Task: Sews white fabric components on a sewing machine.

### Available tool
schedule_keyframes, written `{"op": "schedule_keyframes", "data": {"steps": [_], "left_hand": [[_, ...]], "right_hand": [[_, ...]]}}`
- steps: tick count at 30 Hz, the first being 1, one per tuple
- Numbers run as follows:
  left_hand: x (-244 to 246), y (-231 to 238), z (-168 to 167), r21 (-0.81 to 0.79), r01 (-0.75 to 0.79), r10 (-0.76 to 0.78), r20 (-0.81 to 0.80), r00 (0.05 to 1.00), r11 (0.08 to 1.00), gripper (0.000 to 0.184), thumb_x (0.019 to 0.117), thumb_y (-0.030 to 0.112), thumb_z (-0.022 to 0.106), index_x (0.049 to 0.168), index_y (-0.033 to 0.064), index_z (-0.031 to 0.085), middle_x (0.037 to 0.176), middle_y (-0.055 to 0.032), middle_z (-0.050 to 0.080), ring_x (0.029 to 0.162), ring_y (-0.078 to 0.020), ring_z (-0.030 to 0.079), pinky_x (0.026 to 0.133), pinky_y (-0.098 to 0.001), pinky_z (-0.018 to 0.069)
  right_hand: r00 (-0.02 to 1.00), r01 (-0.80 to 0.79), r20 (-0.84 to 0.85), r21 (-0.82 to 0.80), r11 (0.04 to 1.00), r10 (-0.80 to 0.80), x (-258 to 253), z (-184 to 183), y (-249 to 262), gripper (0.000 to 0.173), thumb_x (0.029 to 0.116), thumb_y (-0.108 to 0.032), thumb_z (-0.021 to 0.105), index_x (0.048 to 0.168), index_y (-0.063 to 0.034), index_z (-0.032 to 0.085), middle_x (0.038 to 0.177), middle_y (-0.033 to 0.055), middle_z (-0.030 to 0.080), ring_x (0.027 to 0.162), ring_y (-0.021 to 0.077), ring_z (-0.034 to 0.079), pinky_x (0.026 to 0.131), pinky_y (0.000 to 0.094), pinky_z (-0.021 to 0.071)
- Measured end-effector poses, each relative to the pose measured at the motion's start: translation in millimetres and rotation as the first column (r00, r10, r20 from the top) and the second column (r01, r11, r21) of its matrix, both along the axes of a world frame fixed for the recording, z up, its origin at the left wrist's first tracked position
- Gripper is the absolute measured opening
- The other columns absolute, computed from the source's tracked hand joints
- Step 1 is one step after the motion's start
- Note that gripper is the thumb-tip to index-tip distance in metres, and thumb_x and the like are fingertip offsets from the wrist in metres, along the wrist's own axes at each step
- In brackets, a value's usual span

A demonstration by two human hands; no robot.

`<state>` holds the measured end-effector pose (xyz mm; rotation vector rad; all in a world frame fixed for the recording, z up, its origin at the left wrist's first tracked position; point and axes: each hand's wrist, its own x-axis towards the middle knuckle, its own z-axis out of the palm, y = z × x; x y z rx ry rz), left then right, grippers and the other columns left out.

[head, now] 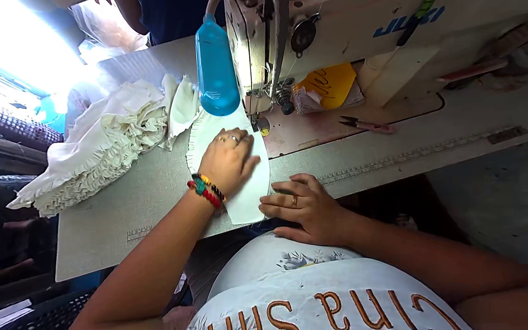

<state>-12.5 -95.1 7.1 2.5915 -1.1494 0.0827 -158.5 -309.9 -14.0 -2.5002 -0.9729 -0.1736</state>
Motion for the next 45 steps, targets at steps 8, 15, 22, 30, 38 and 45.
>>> {"op": "schedule_keyframes", "data": {"steps": [8, 15, 22, 30, 38, 45], "left_hand": [[-35, 31, -9, 0.069, 0.014, -0.009, -0.085, 0.996, 0.998, 0.095, 0.0882, 0.076, 0.044, 0.151, 0.0053, 0.049, 0.159, -0.0158, 0.044, 0.151, -0.0382, 0.034, 0.12, -0.0649, 0.0219], [-32, 29, -8, 0.091, 0.007, -0.004, -0.037, 0.999, 0.996, 0.098, 0.0856, 0.08, 0.042, 0.149, 0.0059, 0.052, 0.156, -0.0159, 0.048, 0.148, -0.0386, 0.038, 0.117, -0.0654, 0.0257], [-18, 24, -5, 0.133, -0.024, 0.03, -0.038, 0.999, 0.991, 0.097, 0.0865, 0.078, 0.044, 0.15, 0.0054, 0.05, 0.158, -0.0162, 0.045, 0.15, -0.0387, 0.036, 0.118, -0.0646, 0.0242], [0, 22, -7, 0.123, -0.045, 0.05, -0.037, 0.998, 0.991, 0.094, 0.0875, 0.079, 0.041, 0.148, 0.0074, 0.053, 0.155, -0.0161, 0.049, 0.147, -0.0392, 0.04, 0.116, -0.0652, 0.0273], [11, 18, -8, 0.097, -0.084, 0.087, -0.023, 0.996, 0.992, 0.091, 0.0878, 0.076, 0.045, 0.145, 0.0064, 0.056, 0.152, -0.0177, 0.051, 0.144, -0.04, 0.043, 0.115, -0.0659, 0.0295], [15, 8, -7, 0.107, -0.166, 0.172, -0.046, 0.984, 0.98, 0.09, 0.0882, 0.076, 0.047, 0.144, 0.0064, 0.056, 0.152, -0.017, 0.051, 0.145, -0.0378, 0.043, 0.116, -0.0642, 0.0284]], "right_hand": [[0.997, -0.069, 0.036, 0.006, 0.998, 0.069, 7, 5, -3, 0.049, 0.1053, -0.052, 0.04, 0.13, -0.0235, 0.071, 0.135, -0.0039, 0.069, 0.139, 0.0226, 0.052, 0.113, 0.0558, 0.0312], [0.995, -0.063, 0.075, -0.001, 0.998, 0.063, 12, 6, -3, 0.047, 0.1033, -0.052, 0.042, 0.126, -0.0239, 0.073, 0.131, -0.0044, 0.071, 0.137, 0.0222, 0.053, 0.108, 0.0517, 0.0323], [0.998, -0.037, 0.058, -0.02, 0.999, 0.038, 32, 8, -9, 0.045, 0.1011, -0.052, 0.046, 0.124, -0.0255, 0.075, 0.129, -0.006, 0.072, 0.137, 0.0234, 0.052, 0.108, 0.0548, 0.0322], [0.997, -0.04, 0.072, -0.013, 0.999, 0.041, 54, 8, -14, 0.041, 0.0991, -0.05, 0.05, 0.118, -0.0268, 0.078, 0.127, -0.0065, 0.073, 0.137, 0.0242, 0.052, 0.107, 0.056, 0.032], [0.998, 0.028, 0.049, 0.051, 0.998, -0.03, 69, 9, -16, 0.042, 0.0976, -0.051, 0.05, 0.115, -0.0267, 0.079, 0.127, -0.0065, 0.073, 0.135, 0.0237, 0.054, 0.106, 0.0558, 0.0332], [0.892, 0.405, 0.127, 0.206, 0.891, -0.434, 76, 24, -76, 0.034, 0.1003, -0.034, 0.057, 0.116, -0.01, 0.075, 0.122, 0.0114, 0.072, 0.122, 0.0341, 0.06, 0.104, 0.0589, 0.0417]]}}
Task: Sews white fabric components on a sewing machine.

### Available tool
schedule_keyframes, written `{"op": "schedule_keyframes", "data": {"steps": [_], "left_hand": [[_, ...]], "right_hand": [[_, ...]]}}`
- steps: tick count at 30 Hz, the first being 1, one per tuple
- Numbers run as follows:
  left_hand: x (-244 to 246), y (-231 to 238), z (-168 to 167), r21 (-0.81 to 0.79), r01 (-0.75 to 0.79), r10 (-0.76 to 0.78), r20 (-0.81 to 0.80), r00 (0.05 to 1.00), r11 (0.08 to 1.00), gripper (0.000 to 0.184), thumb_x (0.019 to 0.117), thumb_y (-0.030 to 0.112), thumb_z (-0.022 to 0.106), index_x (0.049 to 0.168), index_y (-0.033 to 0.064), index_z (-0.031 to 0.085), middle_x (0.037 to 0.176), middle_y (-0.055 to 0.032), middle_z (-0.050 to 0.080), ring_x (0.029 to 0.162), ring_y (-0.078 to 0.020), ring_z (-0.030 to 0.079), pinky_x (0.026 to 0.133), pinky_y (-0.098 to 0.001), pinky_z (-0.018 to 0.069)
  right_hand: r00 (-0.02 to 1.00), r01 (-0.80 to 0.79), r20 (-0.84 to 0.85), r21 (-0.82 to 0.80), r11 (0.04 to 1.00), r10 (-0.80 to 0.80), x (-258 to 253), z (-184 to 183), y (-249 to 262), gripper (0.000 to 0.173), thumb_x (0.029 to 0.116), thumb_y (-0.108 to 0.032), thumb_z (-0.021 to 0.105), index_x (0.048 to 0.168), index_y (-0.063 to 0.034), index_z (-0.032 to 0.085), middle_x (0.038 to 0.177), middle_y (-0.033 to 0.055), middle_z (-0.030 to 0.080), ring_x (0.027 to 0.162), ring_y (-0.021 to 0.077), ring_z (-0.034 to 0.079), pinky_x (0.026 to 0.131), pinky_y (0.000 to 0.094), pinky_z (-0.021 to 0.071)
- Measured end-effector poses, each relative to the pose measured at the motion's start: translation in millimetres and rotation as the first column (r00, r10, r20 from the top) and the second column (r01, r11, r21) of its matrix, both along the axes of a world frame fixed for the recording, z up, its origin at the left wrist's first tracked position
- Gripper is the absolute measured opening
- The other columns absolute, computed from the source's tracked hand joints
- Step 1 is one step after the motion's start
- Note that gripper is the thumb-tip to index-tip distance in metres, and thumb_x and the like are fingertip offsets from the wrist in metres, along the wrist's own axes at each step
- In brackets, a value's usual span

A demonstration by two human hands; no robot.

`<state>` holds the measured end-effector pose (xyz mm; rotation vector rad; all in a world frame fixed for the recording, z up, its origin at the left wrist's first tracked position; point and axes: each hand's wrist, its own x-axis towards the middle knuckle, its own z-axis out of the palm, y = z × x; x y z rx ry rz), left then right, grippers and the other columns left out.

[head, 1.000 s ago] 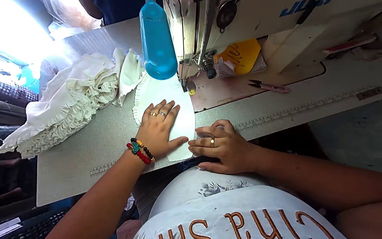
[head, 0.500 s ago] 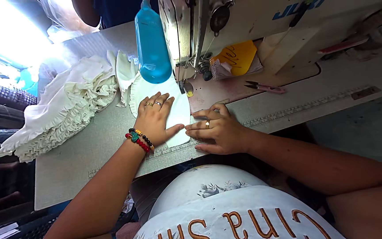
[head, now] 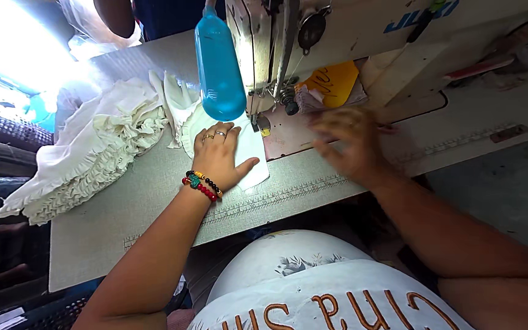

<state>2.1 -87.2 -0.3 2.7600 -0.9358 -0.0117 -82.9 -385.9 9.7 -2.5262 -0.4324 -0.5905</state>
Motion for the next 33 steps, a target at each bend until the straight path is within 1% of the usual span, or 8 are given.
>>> {"op": "schedule_keyframes", "data": {"steps": [3, 7, 10, 19, 26, 28, 30, 33], "left_hand": [[4, -2, 0, 0.009, -0.016, 0.016, -0.001, 1.0, 1.0, 0.089, 0.0886, 0.075, 0.047, 0.145, 0.0065, 0.055, 0.152, -0.0173, 0.051, 0.144, -0.0373, 0.043, 0.116, -0.0643, 0.0287], [9, -5, 1, 0.015, -0.031, 0.031, -0.008, 0.999, 0.999, 0.086, 0.0901, 0.072, 0.05, 0.144, 0.0058, 0.056, 0.151, -0.0177, 0.052, 0.143, -0.0384, 0.045, 0.116, -0.0644, 0.0289], [13, -7, 2, 0.027, -0.046, 0.046, -0.001, 0.999, 0.999, 0.084, 0.0905, 0.072, 0.05, 0.142, 0.006, 0.057, 0.15, -0.0172, 0.052, 0.141, -0.0387, 0.046, 0.115, -0.0642, 0.0297], [23, -12, 1, 0.065, -0.11, 0.111, -0.011, 0.994, 0.992, 0.084, 0.0909, 0.074, 0.048, 0.141, 0.0073, 0.058, 0.151, -0.0155, 0.051, 0.142, -0.0369, 0.046, 0.115, -0.0627, 0.0293], [22, -12, 2, 0.055, -0.108, 0.108, -0.009, 0.994, 0.993, 0.083, 0.091, 0.072, 0.051, 0.141, 0.006, 0.058, 0.15, -0.0171, 0.052, 0.141, -0.0378, 0.047, 0.115, -0.0634, 0.0296], [22, -12, 3, 0.066, -0.11, 0.111, -0.008, 0.994, 0.992, 0.084, 0.0906, 0.073, 0.05, 0.142, 0.0069, 0.057, 0.15, -0.0166, 0.052, 0.141, -0.0375, 0.047, 0.116, -0.0629, 0.0295], [22, -12, 2, 0.065, -0.112, 0.112, -0.004, 0.994, 0.992, 0.085, 0.0905, 0.073, 0.05, 0.142, 0.0069, 0.057, 0.149, -0.0171, 0.053, 0.141, -0.038, 0.047, 0.115, -0.0634, 0.0306], [24, -14, 5, 0.06, -0.124, 0.125, -0.014, 0.992, 0.991, 0.084, 0.0907, 0.072, 0.052, 0.144, 0.0071, 0.055, 0.15, -0.0174, 0.052, 0.142, -0.0379, 0.046, 0.114, -0.0632, 0.0308]], "right_hand": [[0.972, 0.229, 0.048, 0.022, 0.973, -0.23, 3, 14, -50, 0.035, 0.1008, -0.028, 0.059, 0.122, -0.0017, 0.07, 0.128, 0.0243, 0.064, 0.125, 0.0419, 0.055, 0.109, 0.0586, 0.0393], [0.838, 0.546, 0.04, -0.07, 0.835, -0.545, -1, 28, -96, 0.053, 0.1009, -0.036, 0.057, 0.136, 0.0045, 0.056, 0.14, 0.0384, 0.048, 0.133, 0.0552, 0.043, 0.113, 0.0632, 0.0333], [0.722, 0.679, -0.024, -0.165, 0.715, -0.692, -4, 27, -111, 0.055, 0.1025, -0.038, 0.053, 0.139, 0.0032, 0.054, 0.142, 0.0385, 0.047, 0.134, 0.0572, 0.043, 0.112, 0.0659, 0.0317], [0.68, 0.721, 0.01, -0.187, 0.667, -0.733, -16, 14, -112, 0.05, 0.107, -0.041, 0.045, 0.126, 0.0002, 0.066, 0.136, 0.0307, 0.06, 0.135, 0.0491, 0.05, 0.112, 0.0619, 0.0344], [0.718, 0.638, -0.157, -0.238, 0.732, -0.678, -28, -3, -114, 0.044, 0.1065, -0.033, 0.048, 0.126, 0.0008, 0.068, 0.128, 0.0332, 0.063, 0.119, 0.0561, 0.059, 0.093, 0.0735, 0.043], [0.732, 0.639, -0.091, -0.252, 0.727, -0.675, -28, 5, -117, 0.047, 0.1072, -0.036, 0.046, 0.131, -0.0001, 0.066, 0.134, 0.0312, 0.061, 0.126, 0.0533, 0.056, 0.101, 0.0709, 0.0414], [0.762, 0.625, -0.026, -0.236, 0.744, -0.647, -27, 20, -120, 0.05, 0.1082, -0.037, 0.042, 0.137, -0.0013, 0.061, 0.143, 0.0263, 0.058, 0.138, 0.0473, 0.049, 0.119, 0.0642, 0.0273], [0.766, 0.64, 0.027, -0.135, 0.757, -0.643, -29, 34, -116, 0.045, 0.1083, -0.034, 0.046, 0.136, -0.0016, 0.061, 0.14, 0.0258, 0.06, 0.138, 0.0444, 0.05, 0.122, 0.0611, 0.0207]]}}
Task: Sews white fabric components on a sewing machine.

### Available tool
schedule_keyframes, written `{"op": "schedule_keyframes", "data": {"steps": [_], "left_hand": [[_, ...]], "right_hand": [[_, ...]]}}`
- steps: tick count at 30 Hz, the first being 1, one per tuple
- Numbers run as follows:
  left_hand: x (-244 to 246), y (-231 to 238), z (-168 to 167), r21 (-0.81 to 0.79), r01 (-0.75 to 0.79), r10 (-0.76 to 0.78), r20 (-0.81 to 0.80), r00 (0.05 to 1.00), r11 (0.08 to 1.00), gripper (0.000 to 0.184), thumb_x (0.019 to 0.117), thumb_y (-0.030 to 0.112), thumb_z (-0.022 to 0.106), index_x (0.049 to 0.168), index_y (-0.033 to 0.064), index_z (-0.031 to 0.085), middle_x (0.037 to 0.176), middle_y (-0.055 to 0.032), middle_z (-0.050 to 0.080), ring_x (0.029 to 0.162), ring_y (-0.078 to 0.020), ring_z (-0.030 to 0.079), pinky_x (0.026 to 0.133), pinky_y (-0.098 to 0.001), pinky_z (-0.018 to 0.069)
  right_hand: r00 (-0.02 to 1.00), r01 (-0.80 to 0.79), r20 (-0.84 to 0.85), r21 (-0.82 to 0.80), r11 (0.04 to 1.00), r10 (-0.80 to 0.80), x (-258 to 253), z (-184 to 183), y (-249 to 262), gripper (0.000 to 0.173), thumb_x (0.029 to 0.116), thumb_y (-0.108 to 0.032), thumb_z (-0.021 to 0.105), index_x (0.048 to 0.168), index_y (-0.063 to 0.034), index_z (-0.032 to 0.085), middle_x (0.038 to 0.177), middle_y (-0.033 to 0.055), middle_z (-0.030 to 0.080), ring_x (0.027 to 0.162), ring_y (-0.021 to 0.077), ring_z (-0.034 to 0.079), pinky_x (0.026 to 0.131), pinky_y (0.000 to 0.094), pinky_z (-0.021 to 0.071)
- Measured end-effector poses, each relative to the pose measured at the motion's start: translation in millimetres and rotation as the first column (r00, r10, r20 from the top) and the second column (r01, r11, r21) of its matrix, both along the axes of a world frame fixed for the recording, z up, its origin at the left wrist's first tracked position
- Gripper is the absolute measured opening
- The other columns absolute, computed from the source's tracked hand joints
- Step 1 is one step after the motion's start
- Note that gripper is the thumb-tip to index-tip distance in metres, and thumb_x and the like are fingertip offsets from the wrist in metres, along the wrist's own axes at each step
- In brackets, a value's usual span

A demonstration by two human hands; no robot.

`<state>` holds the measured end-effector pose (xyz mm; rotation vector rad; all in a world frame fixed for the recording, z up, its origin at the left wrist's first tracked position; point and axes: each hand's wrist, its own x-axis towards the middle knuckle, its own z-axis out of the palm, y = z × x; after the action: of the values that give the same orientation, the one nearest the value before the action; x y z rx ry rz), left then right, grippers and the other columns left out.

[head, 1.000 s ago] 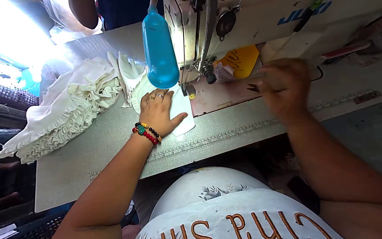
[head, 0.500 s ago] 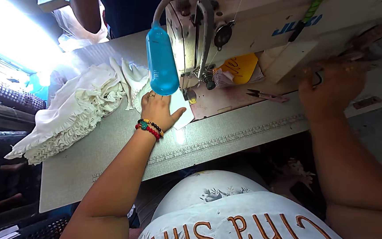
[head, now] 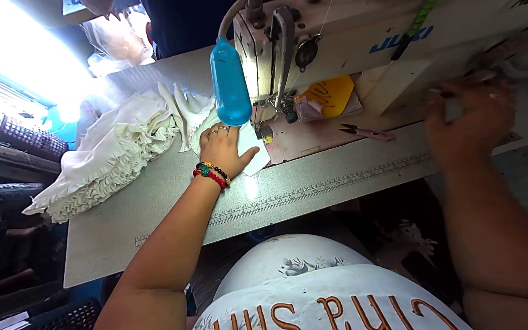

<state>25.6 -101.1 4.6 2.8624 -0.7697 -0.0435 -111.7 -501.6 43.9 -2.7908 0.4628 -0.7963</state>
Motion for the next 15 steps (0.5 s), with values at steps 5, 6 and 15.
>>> {"op": "schedule_keyframes", "data": {"steps": [5, 6, 15], "left_hand": [[2, -1, 1, -0.009, -0.027, 0.027, -0.001, 1.0, 1.0, 0.083, 0.0911, 0.071, 0.053, 0.144, 0.0071, 0.055, 0.15, -0.0175, 0.051, 0.142, -0.0365, 0.045, 0.114, -0.0628, 0.0314], [2, -1, 1, -0.01, -0.031, 0.031, -0.003, 1.0, 0.999, 0.083, 0.0911, 0.071, 0.053, 0.144, 0.0077, 0.055, 0.151, -0.0169, 0.051, 0.143, -0.036, 0.045, 0.114, -0.0627, 0.0313], [6, -2, 6, -0.186, -0.167, 0.157, -0.063, 0.986, 0.968, 0.039, 0.0995, 0.037, 0.062, 0.123, 0.0055, 0.066, 0.134, -0.0213, 0.061, 0.13, -0.0413, 0.054, 0.106, -0.0651, 0.0391]], "right_hand": [[0.999, 0.043, 0.019, 0.071, 0.997, -0.044, -23, -15, 6, 0.048, 0.107, -0.034, 0.047, 0.143, -0.0031, 0.056, 0.146, 0.0269, 0.053, 0.139, 0.0487, 0.045, 0.116, 0.0639, 0.0306], [0.998, 0.052, 0.019, 0.072, 0.996, -0.054, -27, -21, 4, 0.048, 0.107, -0.035, 0.047, 0.142, -0.0038, 0.056, 0.147, 0.0254, 0.053, 0.139, 0.0477, 0.045, 0.116, 0.0629, 0.03], [0.993, -0.027, 0.119, 0.098, 0.995, 0.016, -18, -1, -3, 0.043, 0.1068, -0.028, 0.049, 0.137, 0.002, 0.06, 0.141, 0.031, 0.055, 0.135, 0.0473, 0.049, 0.113, 0.0582, 0.0372]]}}
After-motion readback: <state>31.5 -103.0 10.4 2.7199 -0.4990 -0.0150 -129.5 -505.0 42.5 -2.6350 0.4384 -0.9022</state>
